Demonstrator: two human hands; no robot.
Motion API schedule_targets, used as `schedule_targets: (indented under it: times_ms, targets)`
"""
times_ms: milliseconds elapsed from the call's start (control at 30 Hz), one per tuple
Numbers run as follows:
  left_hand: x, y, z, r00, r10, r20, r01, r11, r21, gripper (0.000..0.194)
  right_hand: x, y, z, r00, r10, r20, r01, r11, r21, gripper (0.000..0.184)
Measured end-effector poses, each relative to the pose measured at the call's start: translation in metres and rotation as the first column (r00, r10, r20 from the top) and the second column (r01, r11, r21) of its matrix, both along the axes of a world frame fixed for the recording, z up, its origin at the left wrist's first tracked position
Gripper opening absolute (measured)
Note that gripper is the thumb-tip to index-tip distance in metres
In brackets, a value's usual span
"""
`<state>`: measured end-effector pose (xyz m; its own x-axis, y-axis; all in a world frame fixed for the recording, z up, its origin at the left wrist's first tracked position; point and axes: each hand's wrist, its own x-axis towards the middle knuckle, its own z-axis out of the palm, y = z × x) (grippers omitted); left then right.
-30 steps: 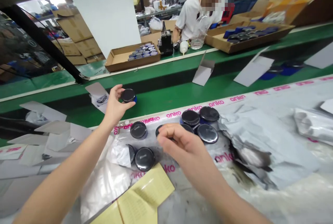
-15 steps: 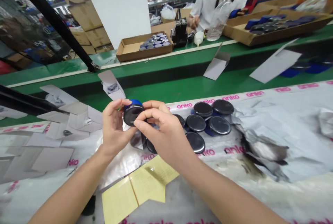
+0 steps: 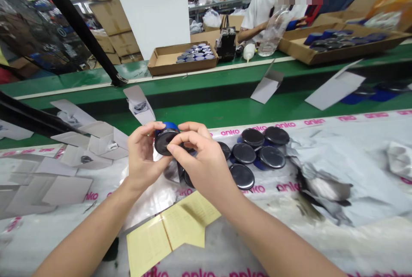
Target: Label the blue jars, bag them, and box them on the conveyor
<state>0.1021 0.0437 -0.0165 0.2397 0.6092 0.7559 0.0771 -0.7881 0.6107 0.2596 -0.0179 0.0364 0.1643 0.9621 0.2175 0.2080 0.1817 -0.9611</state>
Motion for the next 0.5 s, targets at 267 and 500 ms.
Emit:
schedule_targets:
  times_ms: [267,500]
  targets:
    - [0.002,-0.004,0.003,1.0,-0.014,0.019,0.014,1.0,0.014,0.064,-0.002,-0.001,-0.001,1.0,-0.029,-0.004,0.029,0.999,0.022,0.007]
    - [0.004,-0.003,0.006,0.997,-0.055,0.056,0.051,0.995,0.083,0.063,-0.012,-0.008,-0.004,0.994,-0.111,0.019,0.109,0.989,0.102,0.004]
